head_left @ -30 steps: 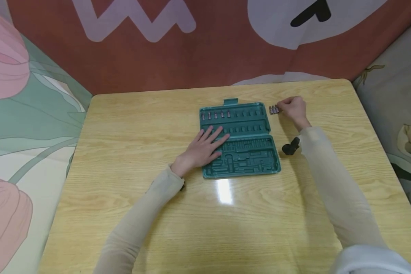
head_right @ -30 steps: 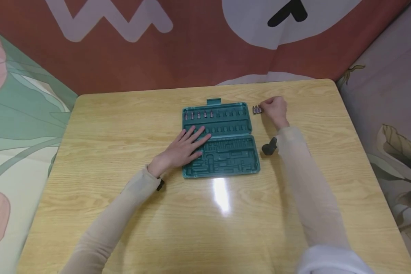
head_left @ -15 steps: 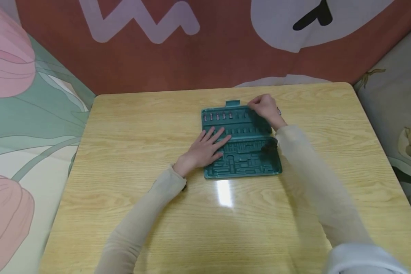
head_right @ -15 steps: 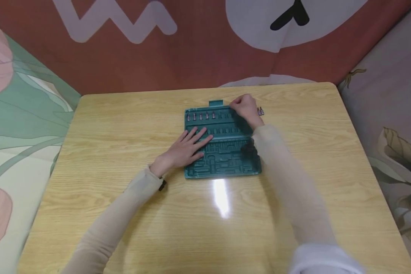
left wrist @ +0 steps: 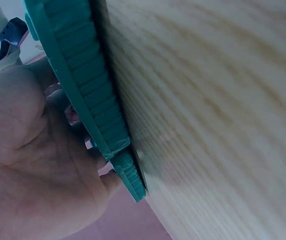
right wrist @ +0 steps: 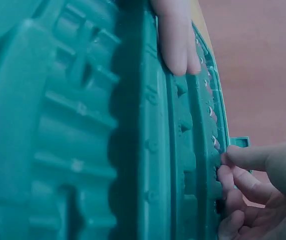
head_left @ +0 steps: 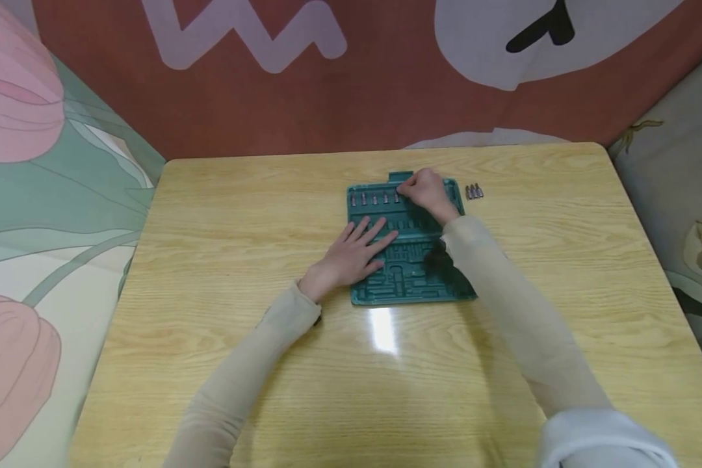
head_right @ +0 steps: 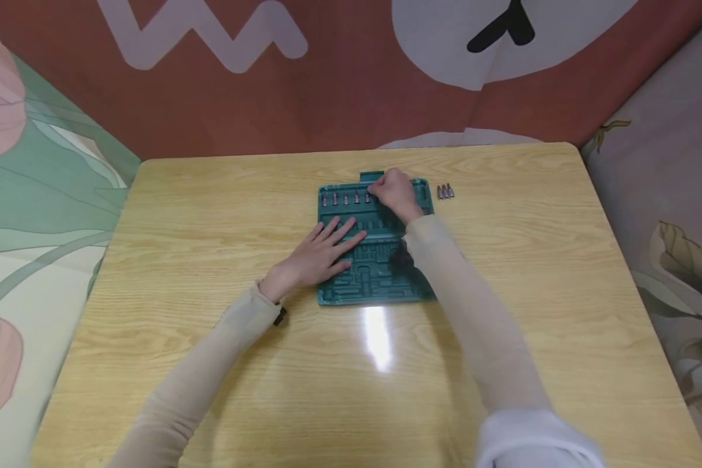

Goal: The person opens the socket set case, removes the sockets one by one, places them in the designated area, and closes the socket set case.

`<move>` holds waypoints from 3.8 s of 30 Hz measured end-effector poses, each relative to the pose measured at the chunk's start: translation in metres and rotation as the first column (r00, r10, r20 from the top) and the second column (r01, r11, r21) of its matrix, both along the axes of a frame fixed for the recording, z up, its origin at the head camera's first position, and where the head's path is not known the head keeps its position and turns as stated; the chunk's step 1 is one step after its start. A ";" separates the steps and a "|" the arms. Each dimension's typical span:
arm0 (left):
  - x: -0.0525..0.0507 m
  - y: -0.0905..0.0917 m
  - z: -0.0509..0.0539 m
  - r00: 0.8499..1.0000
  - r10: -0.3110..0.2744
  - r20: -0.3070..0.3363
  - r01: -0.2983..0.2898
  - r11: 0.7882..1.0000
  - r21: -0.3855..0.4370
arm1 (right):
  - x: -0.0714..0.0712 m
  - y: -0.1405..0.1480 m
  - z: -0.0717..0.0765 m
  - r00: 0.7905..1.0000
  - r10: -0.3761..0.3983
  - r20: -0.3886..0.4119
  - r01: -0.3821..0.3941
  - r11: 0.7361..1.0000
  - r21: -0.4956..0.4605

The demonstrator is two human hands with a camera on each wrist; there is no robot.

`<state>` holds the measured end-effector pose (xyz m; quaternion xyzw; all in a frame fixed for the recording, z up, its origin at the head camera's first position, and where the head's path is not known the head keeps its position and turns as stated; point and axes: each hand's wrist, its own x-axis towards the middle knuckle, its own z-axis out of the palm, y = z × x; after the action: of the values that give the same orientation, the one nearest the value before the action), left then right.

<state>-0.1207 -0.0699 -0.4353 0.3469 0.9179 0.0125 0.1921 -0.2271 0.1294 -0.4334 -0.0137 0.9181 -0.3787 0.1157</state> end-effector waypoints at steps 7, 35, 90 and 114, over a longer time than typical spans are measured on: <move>-0.002 0.002 0.000 1.000 -0.002 0.003 0.002 1.000 0.008 | -0.005 -0.002 -0.003 0.997 -0.028 0.074 0.024 0.998 0.055; -0.003 -0.001 0.001 1.000 0.000 0.027 -0.001 1.000 0.018 | -0.001 -0.004 0.001 0.948 -0.169 0.270 0.245 0.929 -0.278; -0.003 0.005 0.005 0.999 0.025 0.030 -0.026 1.000 0.017 | 0.005 0.161 -0.001 0.913 -0.361 0.189 0.404 0.866 -0.296; -0.001 0.007 0.009 0.996 0.061 0.058 -0.062 0.998 0.027 | 0.005 0.150 -0.013 0.898 -0.419 0.137 0.440 0.873 -0.211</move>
<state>-0.1215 -0.0627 -0.4261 0.3207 0.9221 0.0414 0.2126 -0.2219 0.2797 -0.4459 0.1933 0.8406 -0.5018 0.0658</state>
